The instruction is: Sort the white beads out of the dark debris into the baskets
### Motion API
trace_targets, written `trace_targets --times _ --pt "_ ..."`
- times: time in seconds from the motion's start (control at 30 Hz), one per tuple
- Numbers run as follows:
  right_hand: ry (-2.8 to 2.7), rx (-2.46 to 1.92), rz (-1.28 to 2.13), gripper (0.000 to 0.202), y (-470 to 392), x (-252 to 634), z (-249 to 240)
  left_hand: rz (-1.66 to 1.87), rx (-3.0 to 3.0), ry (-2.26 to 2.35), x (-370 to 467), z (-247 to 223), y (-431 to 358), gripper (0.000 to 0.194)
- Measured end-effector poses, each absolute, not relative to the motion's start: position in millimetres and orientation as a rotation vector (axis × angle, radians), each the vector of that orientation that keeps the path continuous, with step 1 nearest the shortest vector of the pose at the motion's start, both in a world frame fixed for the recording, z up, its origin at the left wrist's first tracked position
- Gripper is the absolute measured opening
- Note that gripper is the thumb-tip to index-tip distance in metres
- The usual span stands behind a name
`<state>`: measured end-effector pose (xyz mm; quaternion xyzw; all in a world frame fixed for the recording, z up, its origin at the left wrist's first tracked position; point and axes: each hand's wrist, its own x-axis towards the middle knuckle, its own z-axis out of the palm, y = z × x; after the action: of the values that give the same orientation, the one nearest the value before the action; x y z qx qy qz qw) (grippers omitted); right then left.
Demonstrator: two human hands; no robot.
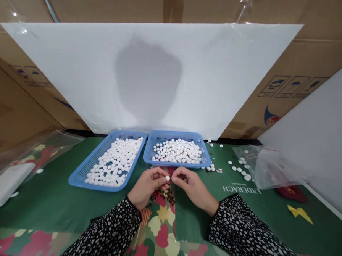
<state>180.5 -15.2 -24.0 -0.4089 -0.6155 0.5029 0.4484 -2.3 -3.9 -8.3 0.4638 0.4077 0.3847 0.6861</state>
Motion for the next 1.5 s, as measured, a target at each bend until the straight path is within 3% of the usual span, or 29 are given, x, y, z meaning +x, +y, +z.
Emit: trace_targets --times 0.9,1.03,1.13,1.27,1.33,1.4,1.5 --pt "-1.709 -0.86 1.155 0.015 -25 170 -11 0.828 1.061 0.905 -1 -6 -6 0.029" --pt "-1.398 -0.833 1.507 0.015 -24 176 -17 0.819 1.205 0.942 -5 -1 -3 0.025" --pt "-1.218 -0.897 1.697 0.012 -19 183 -21 0.818 1.563 1.105 -12 1 2 0.012" --pt "-1.695 -1.135 1.268 0.018 -15 189 -23 0.778 1.945 1.23 -20 6 8 0.005" --pt "-1.925 -1.19 0.998 0.012 -17 188 -26 0.727 1.998 1.206 -22 11 8 0.003" --pt "-2.038 -1.195 0.879 0.004 -20 186 -28 0.584 2.038 1.036 -22 17 2 0.004" --pt "-2.099 -1.153 0.858 0.008 -22 182 -30 0.224 1.994 0.549 -17 20 -26 0.007"
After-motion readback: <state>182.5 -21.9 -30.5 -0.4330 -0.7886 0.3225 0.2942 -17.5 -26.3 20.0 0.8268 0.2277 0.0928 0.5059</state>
